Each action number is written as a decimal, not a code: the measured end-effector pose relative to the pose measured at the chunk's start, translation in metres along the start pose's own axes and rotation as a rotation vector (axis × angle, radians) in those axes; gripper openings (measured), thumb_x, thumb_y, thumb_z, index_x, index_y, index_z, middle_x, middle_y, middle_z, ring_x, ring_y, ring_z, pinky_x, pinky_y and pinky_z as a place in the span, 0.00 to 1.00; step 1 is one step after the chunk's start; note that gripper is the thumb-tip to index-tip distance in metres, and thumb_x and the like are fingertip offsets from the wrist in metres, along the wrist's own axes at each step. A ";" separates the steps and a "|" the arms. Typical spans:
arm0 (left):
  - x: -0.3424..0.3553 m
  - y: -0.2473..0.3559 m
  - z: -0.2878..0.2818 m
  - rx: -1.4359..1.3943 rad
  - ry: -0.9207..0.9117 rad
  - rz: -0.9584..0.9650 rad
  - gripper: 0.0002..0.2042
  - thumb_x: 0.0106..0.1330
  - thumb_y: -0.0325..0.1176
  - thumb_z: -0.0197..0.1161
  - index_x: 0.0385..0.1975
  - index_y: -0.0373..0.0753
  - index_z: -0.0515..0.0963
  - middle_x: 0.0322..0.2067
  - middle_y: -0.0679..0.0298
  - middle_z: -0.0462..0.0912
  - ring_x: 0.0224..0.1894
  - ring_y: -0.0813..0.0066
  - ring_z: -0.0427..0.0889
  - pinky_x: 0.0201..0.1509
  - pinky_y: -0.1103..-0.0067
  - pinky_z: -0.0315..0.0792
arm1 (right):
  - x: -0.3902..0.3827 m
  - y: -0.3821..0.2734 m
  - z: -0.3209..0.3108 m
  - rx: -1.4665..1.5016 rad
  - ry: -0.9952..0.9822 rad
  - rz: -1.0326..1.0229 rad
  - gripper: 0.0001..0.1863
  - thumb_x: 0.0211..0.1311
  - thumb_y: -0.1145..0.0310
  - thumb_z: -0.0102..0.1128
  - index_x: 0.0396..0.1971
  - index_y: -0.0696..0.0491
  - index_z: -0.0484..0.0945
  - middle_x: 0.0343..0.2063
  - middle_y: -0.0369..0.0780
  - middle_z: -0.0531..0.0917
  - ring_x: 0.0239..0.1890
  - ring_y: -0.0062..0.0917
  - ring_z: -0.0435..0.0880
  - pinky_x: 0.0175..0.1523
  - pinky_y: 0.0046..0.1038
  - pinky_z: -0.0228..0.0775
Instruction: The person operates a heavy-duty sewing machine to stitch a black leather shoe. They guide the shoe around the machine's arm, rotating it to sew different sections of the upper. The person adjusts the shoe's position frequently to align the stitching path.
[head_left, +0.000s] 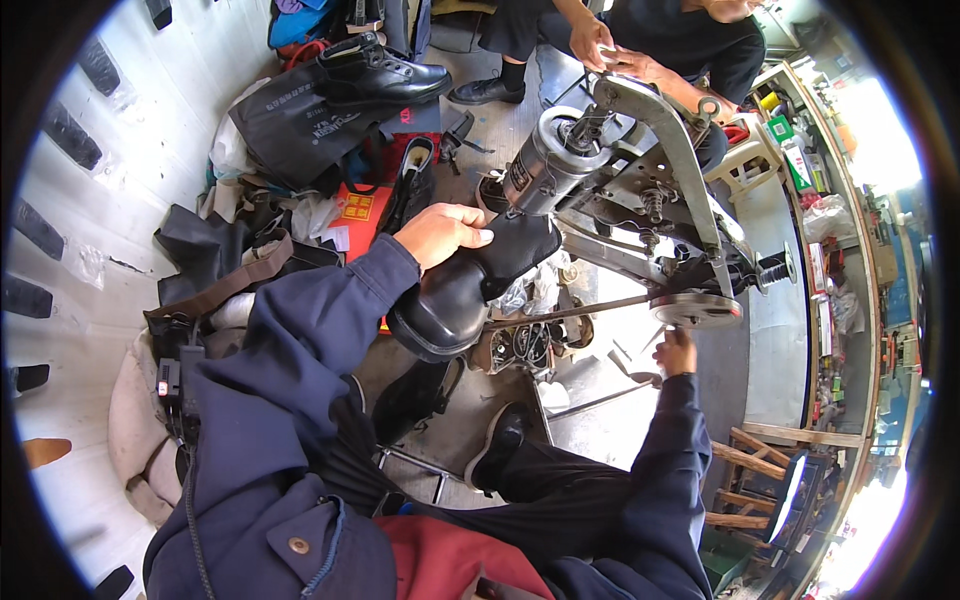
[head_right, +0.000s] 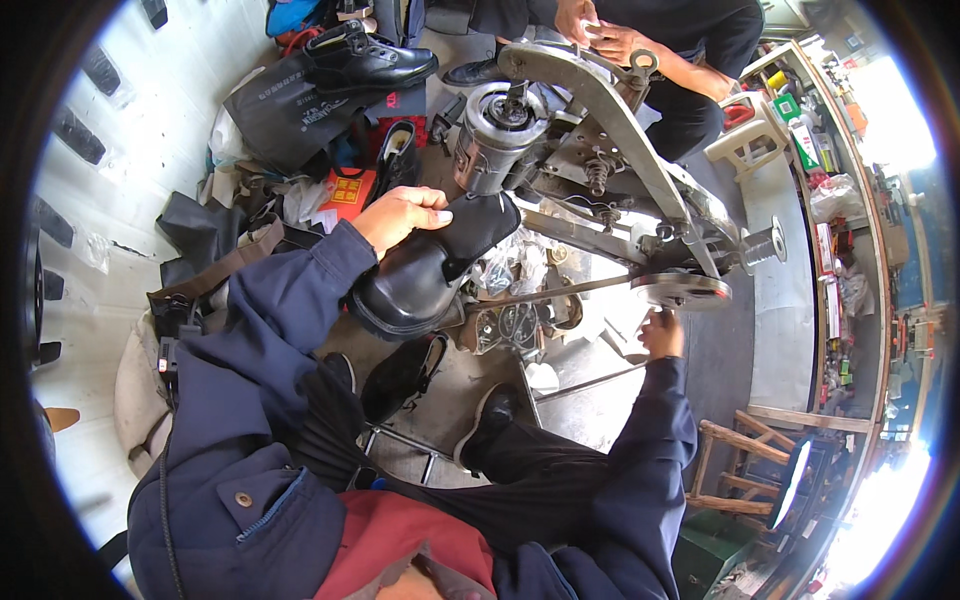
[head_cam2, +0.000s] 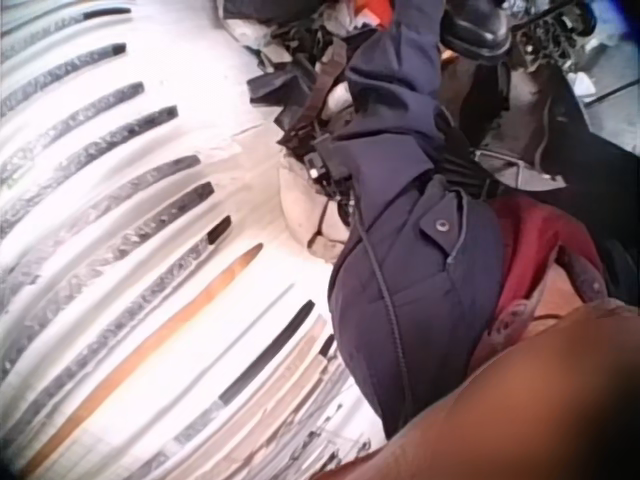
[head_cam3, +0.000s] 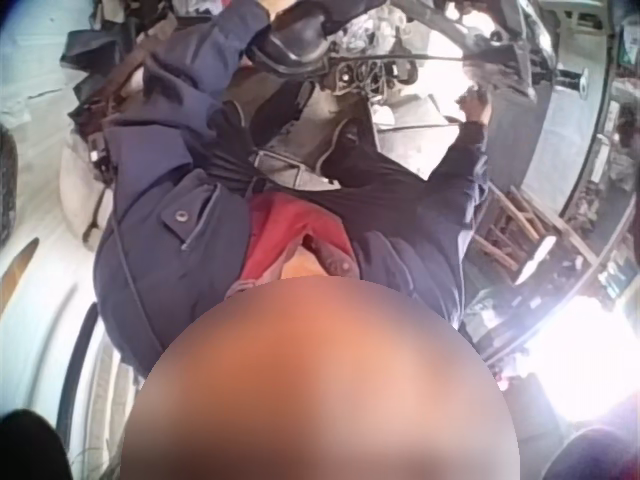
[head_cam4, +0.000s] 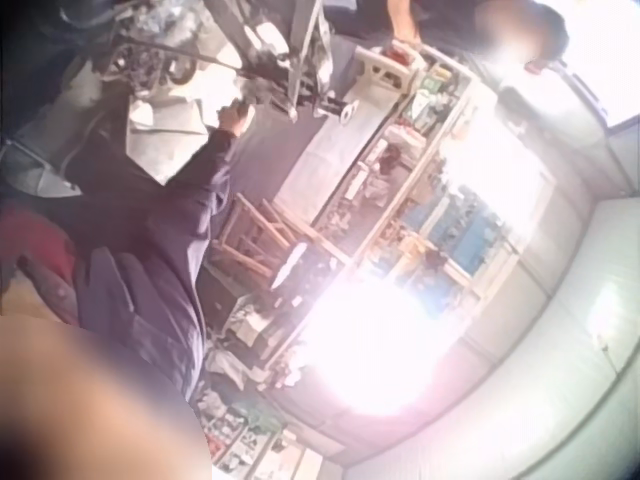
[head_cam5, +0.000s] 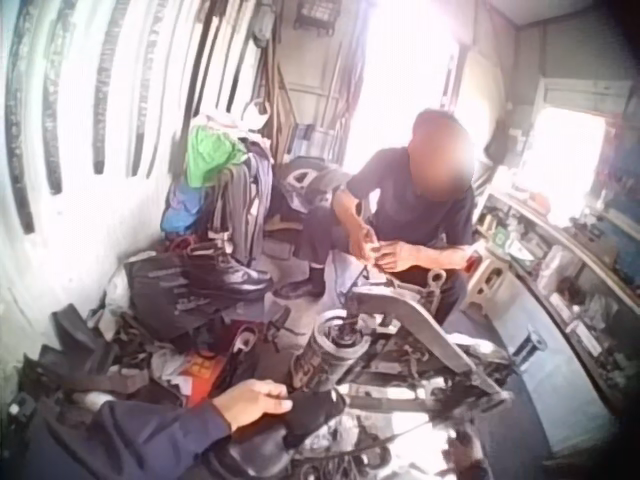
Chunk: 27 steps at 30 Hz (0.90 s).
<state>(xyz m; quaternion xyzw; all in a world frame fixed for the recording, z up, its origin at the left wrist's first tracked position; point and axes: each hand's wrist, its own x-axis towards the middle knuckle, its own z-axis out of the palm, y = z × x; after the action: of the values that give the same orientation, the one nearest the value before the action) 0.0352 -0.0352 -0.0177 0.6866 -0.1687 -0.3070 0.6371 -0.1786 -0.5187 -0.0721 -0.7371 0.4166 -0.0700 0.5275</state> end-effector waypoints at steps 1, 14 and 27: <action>0.001 0.000 0.000 -0.022 -0.003 0.000 0.06 0.65 0.30 0.64 0.30 0.35 0.77 0.30 0.73 0.73 0.37 0.82 0.68 0.47 0.82 0.61 | -0.010 -0.002 0.016 -0.118 -0.061 0.009 0.13 0.71 0.65 0.57 0.45 0.59 0.72 0.21 0.42 0.80 0.17 0.28 0.81 0.19 0.30 0.72; 0.002 0.004 0.000 -0.050 -0.022 0.015 0.07 0.65 0.32 0.65 0.31 0.34 0.79 0.29 0.71 0.75 0.37 0.82 0.70 0.47 0.81 0.63 | 0.003 -0.017 -0.030 0.052 0.273 -0.201 0.07 0.72 0.66 0.57 0.35 0.53 0.73 0.18 0.36 0.72 0.13 0.22 0.70 0.15 0.25 0.61; 0.006 0.008 -0.003 -0.065 -0.057 -0.007 0.09 0.65 0.31 0.66 0.41 0.34 0.84 0.33 0.71 0.84 0.38 0.84 0.76 0.50 0.81 0.67 | -0.013 -0.056 -0.054 -0.057 0.346 -0.490 0.12 0.71 0.63 0.59 0.30 0.54 0.75 0.19 0.35 0.78 0.15 0.18 0.75 0.19 0.21 0.65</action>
<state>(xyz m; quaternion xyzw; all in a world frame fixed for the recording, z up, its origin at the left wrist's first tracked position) 0.0429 -0.0378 -0.0109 0.6573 -0.1744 -0.3336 0.6529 -0.1865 -0.5433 0.0027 -0.8073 0.3116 -0.3080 0.3953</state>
